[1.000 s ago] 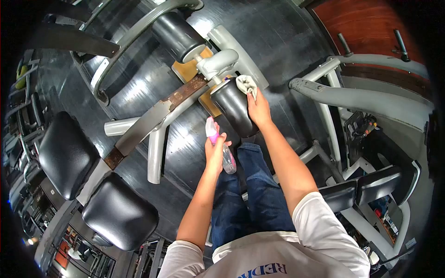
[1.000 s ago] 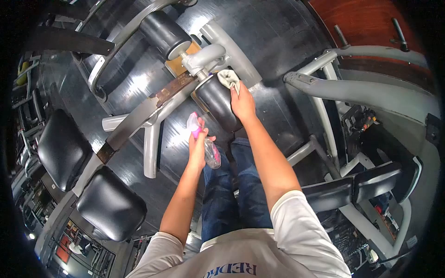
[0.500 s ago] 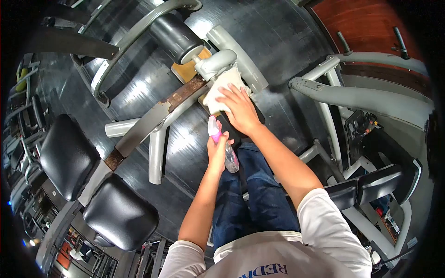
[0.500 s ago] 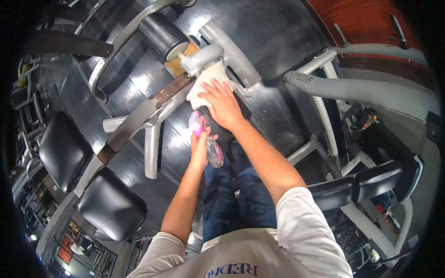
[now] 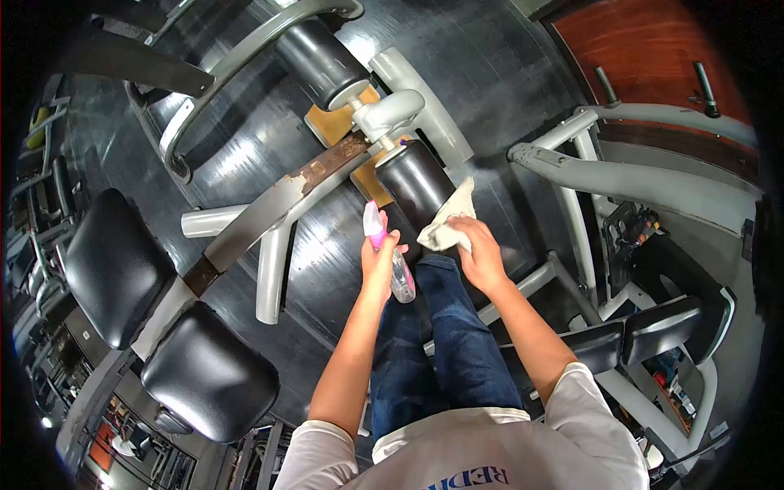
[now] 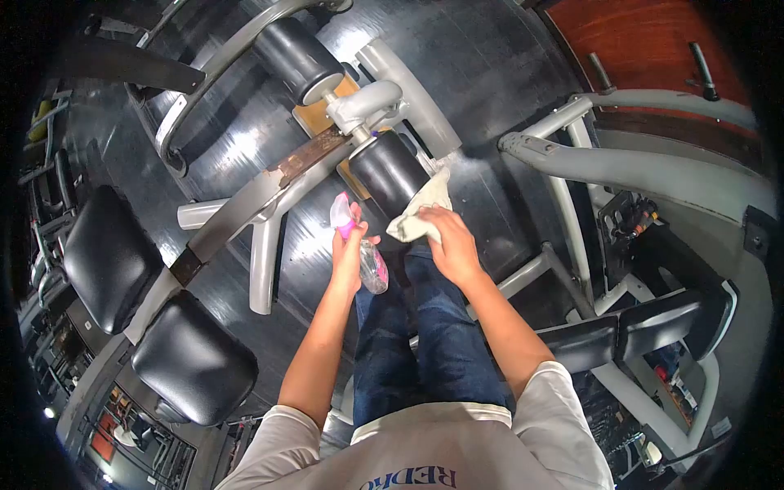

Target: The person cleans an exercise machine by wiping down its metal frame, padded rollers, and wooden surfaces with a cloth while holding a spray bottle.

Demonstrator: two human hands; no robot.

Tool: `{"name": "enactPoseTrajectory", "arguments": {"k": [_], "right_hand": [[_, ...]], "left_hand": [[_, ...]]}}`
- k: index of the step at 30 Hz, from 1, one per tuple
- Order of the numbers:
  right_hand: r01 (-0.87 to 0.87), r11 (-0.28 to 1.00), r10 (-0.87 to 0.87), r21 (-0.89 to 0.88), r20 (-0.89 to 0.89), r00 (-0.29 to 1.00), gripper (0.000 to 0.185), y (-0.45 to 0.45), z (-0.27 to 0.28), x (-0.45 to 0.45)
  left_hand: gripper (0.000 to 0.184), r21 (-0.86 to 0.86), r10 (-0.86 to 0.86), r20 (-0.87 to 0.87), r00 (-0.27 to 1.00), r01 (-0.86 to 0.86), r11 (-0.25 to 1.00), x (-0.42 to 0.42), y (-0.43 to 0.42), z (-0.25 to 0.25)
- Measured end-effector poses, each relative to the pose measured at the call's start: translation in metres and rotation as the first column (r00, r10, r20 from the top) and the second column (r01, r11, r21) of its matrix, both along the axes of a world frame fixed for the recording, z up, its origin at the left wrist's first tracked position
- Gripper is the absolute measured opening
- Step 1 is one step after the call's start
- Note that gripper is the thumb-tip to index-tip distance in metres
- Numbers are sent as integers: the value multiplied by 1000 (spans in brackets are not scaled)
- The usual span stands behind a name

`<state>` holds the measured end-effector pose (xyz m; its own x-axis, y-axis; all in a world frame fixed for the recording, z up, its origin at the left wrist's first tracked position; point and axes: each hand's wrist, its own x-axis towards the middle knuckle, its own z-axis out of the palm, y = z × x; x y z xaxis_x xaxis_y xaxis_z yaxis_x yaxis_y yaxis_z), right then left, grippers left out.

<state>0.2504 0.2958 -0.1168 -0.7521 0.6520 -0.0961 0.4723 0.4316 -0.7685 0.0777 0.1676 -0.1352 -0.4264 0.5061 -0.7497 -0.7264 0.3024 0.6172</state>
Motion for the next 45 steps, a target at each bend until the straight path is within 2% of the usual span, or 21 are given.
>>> {"name": "enactPoseTrajectory", "arguments": {"k": [1, 3, 4, 5, 7, 9, 10, 11, 13, 17, 20, 23, 24, 25, 27, 29, 31, 35, 37, 41, 45], "right_hand": [[131, 991, -130, 2, -31, 991, 36, 0, -3, -7], [491, 824, -493, -284, 70, 867, 26, 5, 1, -27], [543, 790, -554, -287, 49, 831, 23, 10, 7, -39], [539, 827, -551, -161, -38, 834, 27, 12, -1, -47], [576, 798, -592, -179, -48, 805, 37, 8, -3, -72], [452, 889, -436, 79, -158, 886, 49, 1, -19, -93], [387, 922, -386, -20, -131, 913, 54, -1, -26, -103], [360, 929, -368, 83, 107, 924, 53, -7, -31, -111], [332, 897, -372, 291, 92, 924, 47, -1, -39, -116], [573, 806, -548, -151, 178, 818, 36, 46, -56, -109], [454, 849, -435, -270, 129, 891, 37, 72, -84, -83], [383, 904, -345, -189, 203, 916, 38, 90, -56, -84], [345, 935, -343, -80, 39, 939, 40, 91, -57, -87], [346, 935, -344, -79, 41, 938, 40, 89, -54, -94], [119, 962, -100, 247, -87, 991, 49, 81, -47, -115], [-73, 997, 73, 2, -25, 997, 56, 62, -32, -133], [-151, 963, 132, 224, 99, 986, 52, 34, -31, -133], [-213, 956, 185, 200, 150, 971, 53, 6, -21, -104], [-372, 885, 310, 279, 242, 919, 56, -6, -26, -68], [-422, 885, 342, 199, 339, 877, 60, -10, -16, -10], [-145, 980, 112, 136, 230, 967, 62, -4, -20, 23]], "left_hand": [[65, 0, -5, 5, 1000, 5, 1000, 0, -2, -2], [65, 3, 6, 1, 1000, -6, 1000, 1, -5, -3], [65, 4, 11, -1, 1000, -11, 1000, 2, -7, -3], [65, 1, 10, 0, 1000, -10, 1000, 3, -10, -3], [65, 17, 17, -33, 999, -16, 1000, 5, -12, -6], [66, 13, 8, -24, 1000, -8, 1000, 7, -14, -9], [67, 6, 0, -18, 1000, 0, 1000, 7, -16, -8], [67, 2, 1, -20, 1000, -1, 1000, 6, -18, -8], [68, 8, 3, -5, 1000, -3, 1000, 7, -19, -6], [65, 16, 56, -9, 998, -56, 998, 6, -16, -1], [65, 14, 29, -31, 999, -28, 1000, 7, -17, -3], [65, -6, -1, -21, 1000, 1, 1000, 8, -26, -8], [64, 2, 15, -15, 1000, -15, 1000, 9, -27, -10], [64, 2, 14, -12, 1000, -14, 1000, 11, -27, -13], [64, 7, 76, -36, 996, -75, 997, 15, -28, -18], [64, 11, 91, -69, 993, -90, 996, 18, -28, -24], [64, 5, 67, -27, 997, -67, 998, 18, -27, -22], [65, -6, 55, -40, 998, -55, 998, 14, -22, -12], [66, -44, 6, 42, 999, -4, 999, 7, -20, -9], [70, 37, 81, -31, 996, -80, 996, 1, -19, -9], [64, -17, 53, -60, 997, -55, 998, -3, -17, -2]]}}
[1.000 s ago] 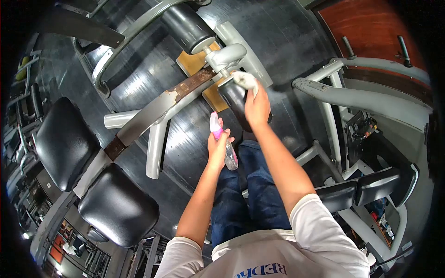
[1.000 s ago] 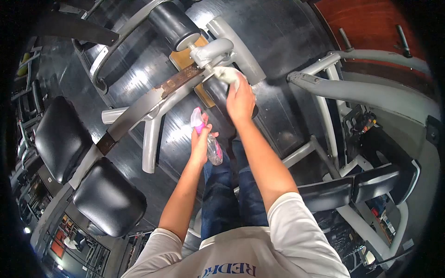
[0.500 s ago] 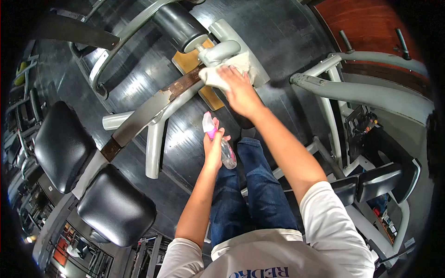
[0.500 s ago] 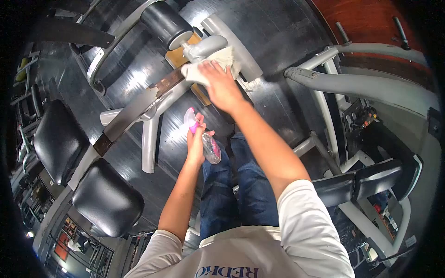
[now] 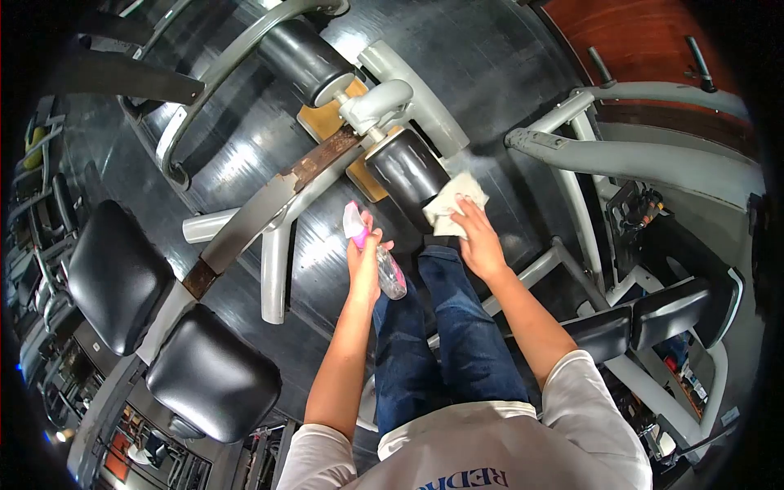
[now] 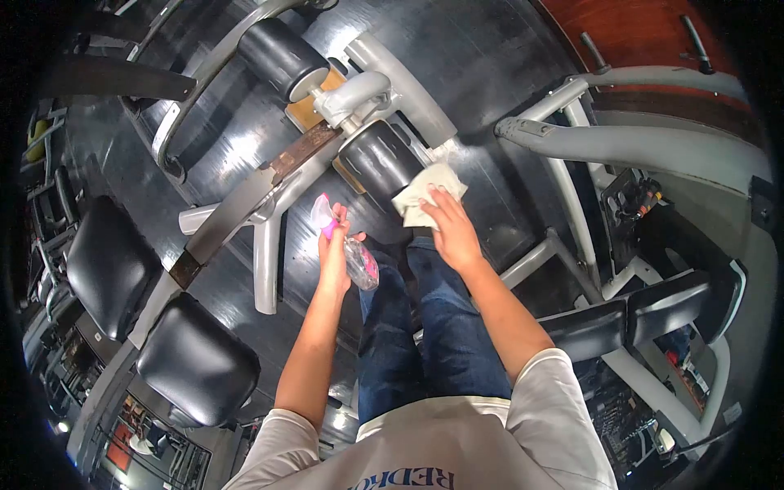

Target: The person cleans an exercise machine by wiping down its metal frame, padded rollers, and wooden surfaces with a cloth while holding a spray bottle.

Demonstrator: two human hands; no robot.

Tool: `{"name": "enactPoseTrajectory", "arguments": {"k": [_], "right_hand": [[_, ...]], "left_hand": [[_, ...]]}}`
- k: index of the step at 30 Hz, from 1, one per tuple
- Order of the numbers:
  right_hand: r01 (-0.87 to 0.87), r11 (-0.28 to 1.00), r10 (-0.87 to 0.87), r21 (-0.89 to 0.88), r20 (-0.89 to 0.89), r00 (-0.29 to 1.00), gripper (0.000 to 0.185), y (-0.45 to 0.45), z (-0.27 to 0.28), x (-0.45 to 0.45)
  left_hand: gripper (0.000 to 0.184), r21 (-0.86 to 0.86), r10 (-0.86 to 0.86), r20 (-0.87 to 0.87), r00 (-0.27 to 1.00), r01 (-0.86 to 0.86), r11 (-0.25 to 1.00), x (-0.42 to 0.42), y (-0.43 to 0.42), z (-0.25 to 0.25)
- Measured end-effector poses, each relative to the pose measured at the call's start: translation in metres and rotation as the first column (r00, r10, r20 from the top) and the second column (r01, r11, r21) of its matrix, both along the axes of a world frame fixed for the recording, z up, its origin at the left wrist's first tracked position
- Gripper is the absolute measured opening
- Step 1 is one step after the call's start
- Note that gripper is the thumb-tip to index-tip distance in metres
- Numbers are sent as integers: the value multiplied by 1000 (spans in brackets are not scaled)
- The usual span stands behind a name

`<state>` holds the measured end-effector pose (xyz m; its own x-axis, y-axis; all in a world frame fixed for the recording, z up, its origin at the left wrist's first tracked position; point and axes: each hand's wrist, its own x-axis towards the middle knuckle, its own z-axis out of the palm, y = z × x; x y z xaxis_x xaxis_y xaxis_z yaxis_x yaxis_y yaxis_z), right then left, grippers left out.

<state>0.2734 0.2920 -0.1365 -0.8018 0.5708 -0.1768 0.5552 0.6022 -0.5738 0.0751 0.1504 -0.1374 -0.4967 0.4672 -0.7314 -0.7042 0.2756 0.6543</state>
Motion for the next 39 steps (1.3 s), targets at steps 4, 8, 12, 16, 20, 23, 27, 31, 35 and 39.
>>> {"name": "enactPoseTrajectory", "arguments": {"k": [4, 8, 12, 16, 20, 23, 27, 31, 35, 39], "right_hand": [[217, 965, -233, -149, -99, 967, 47, -3, -2, 24], [608, 628, -457, -486, 402, 793, 31, -11, -2, 36], [362, -270, -896, -892, 371, 245, 46, -39, 5, 0], [246, -403, -896, -881, 435, 90, 48, -33, -10, -65], [199, -458, -883, -866, 469, 13, 51, -11, -51, -59], [262, -500, -842, -826, 535, 79, 49, 6, -69, -46], [429, -427, -827, -796, 536, 169, 46, 21, -51, -50], [371, -388, -893, -844, 444, 77, 43, -16, -28, -36], [298, -414, -880, -860, 462, 113, 38, -43, 10, -21], [240, -390, -887, -889, 433, 160, 37, -45, 17, 7]], "left_hand": [[64, -1, -15, 15, 1000, 15, 1000, 1, 1, -2], [66, 12, -100, 61, 993, 100, 995, 7, 6, 1], [68, -2, -192, 78, 978, 192, 981, 8, 16, 8], [67, -8, -155, 28, 988, 155, 988, 12, 24, -3], [61, -20, -208, 46, 977, 209, 978, 13, 33, 11], [60, 8, -184, 22, 983, 184, 983, 18, 37, 3], [61, -19, -178, 41, 983, 179, 984, 22, 37, 6], [63, -31, -172, 74, 982, 175, 984, 30, 31, -6], [64, -14, -163, 82, 983, 165, 986, 37, 27, -11], [66, 11, -146, 64, 987, 146, 989, 34, 25, -17]]}}
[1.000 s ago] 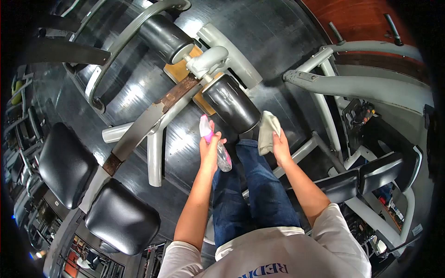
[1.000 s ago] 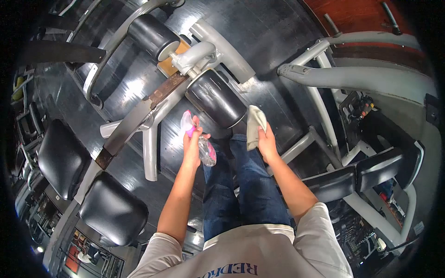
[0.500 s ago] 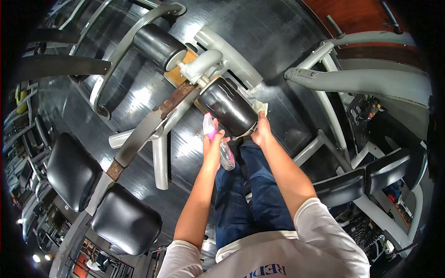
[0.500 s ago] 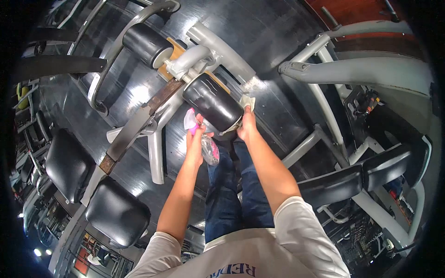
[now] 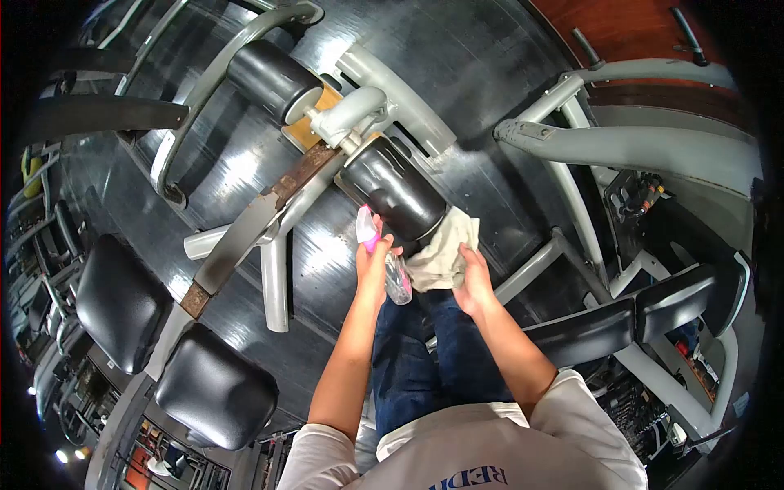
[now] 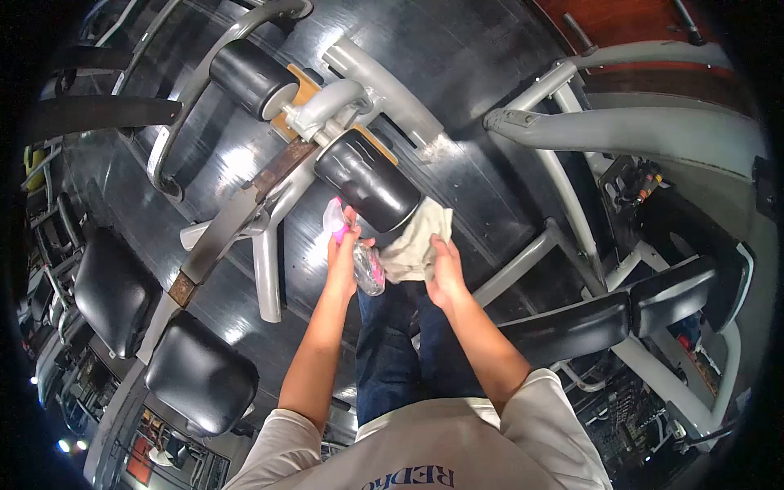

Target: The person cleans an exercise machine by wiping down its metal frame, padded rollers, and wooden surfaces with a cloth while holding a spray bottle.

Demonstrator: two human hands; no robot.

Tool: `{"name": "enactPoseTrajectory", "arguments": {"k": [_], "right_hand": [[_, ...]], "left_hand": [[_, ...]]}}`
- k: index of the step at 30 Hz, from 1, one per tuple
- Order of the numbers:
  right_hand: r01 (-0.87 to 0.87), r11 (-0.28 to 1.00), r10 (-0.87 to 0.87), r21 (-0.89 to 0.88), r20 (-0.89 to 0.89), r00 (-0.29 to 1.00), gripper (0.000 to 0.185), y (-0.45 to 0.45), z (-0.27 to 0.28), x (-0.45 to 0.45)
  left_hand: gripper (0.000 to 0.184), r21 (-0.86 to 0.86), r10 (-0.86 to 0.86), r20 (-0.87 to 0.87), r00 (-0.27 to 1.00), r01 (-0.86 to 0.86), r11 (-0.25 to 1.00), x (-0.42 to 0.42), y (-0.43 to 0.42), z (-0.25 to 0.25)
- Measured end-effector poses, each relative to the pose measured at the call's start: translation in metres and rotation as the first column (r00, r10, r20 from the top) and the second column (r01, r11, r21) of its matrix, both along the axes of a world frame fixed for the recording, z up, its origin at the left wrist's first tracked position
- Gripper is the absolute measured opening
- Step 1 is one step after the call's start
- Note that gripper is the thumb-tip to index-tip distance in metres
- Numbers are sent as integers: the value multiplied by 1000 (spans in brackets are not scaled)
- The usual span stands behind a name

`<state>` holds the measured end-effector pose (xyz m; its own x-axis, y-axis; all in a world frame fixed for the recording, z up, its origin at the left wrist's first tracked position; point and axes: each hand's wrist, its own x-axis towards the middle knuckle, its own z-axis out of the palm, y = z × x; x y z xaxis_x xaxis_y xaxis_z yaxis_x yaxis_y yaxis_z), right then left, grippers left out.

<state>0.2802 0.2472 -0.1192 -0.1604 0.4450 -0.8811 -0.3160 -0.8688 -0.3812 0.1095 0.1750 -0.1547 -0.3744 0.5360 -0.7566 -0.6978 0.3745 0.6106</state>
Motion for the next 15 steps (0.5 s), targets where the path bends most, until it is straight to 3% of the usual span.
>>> {"name": "enactPoseTrajectory", "arguments": {"k": [2, 5, 9, 13, 15], "right_hand": [[-22, 997, 11, 69, 150, 989, 39, 3, -12, 15], [-152, 947, 49, 283, 341, 939, 46, 32, 11, -6], [-269, 859, 130, 436, 324, 937, 46, 76, 23, -74], [-411, 563, 192, 717, 371, 909, 43, 111, -1, -153], [-552, 311, 169, 773, 527, 833, 41, 119, -3, -186]], "left_hand": [[67, 35, -11, -79, 997, 13, 999, -5, 2, 0], [71, -7, -24, -4, 1000, 24, 1000, -15, 7, 14], [75, 29, 50, 4, 999, -50, 998, -17, 7, 6], [75, 27, 39, -37, 999, -38, 999, -18, 2, 6], [74, 8, 48, -77, 996, -47, 999, -20, 1, 12]]}}
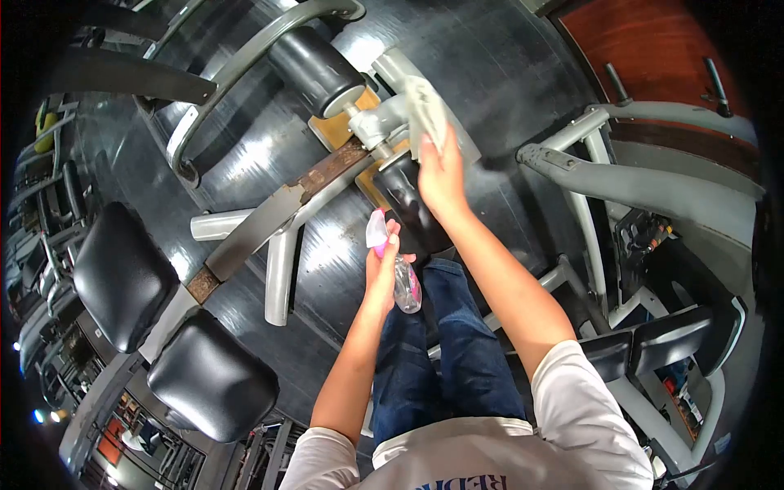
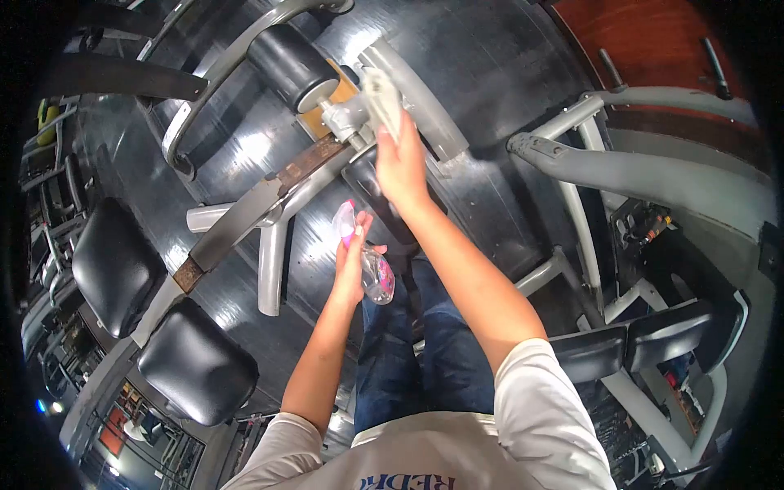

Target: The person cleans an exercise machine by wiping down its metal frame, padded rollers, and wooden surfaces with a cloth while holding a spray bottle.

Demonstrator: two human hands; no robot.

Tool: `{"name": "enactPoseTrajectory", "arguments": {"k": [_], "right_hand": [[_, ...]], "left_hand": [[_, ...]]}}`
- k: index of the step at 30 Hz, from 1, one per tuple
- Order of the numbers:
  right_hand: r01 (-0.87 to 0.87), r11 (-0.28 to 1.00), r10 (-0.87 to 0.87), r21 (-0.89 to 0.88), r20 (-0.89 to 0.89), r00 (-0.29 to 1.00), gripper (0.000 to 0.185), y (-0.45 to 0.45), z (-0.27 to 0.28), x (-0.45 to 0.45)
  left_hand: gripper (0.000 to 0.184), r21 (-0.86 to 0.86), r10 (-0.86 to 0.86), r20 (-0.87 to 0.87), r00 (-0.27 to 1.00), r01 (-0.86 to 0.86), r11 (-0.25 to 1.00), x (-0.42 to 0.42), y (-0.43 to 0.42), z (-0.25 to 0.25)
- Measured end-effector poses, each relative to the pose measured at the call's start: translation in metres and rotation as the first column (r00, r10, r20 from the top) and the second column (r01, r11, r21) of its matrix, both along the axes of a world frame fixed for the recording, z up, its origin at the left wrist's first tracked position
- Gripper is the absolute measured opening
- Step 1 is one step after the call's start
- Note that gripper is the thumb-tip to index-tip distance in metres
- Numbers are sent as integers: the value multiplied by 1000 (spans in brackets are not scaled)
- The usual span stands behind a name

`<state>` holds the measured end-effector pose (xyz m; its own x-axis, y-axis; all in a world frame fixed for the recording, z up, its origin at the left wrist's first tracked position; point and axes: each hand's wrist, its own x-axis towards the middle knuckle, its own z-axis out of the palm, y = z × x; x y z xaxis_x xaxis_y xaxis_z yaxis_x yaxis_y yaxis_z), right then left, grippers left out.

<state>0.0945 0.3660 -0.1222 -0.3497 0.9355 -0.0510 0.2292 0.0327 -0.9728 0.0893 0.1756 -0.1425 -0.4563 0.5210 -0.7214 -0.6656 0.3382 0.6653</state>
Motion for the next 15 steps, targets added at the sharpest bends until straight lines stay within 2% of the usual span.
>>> {"name": "enactPoseTrajectory", "arguments": {"k": [1, 2, 4, 5, 6, 8, 15], "right_hand": [[-62, 996, 60, 57, 35, 998, 39, 1, -6, -13], [-141, 981, 117, 131, 175, 978, 39, 0, -11, -22], [-400, 840, 298, 366, 304, 905, 44, -7, -31, -28], [-599, 737, 334, 312, 602, 725, 48, -15, -34, -27], [-673, 658, 264, 336, 734, 625, 46, -26, -30, -27], [-702, 653, 250, 284, 794, 554, 45, -33, -27, -34], [-662, 716, 243, 223, 809, 535, 42, -28, -29, -41]], "left_hand": [[74, -11, 0, 17, 1000, 0, 1000, -3, -1, 5], [73, -21, 0, 32, 999, 0, 1000, -7, -2, 9], [73, -1, 21, 57, 998, -21, 1000, -15, -9, 5], [73, 21, 33, 89, 995, -35, 999, -19, -13, 2], [73, 23, 42, 86, 995, -44, 999, -25, -14, 2], [72, 23, 82, 80, 993, -84, 996, -33, -16, 0], [64, 67, 179, 56, 982, -183, 981, -69, 2, 3]]}}
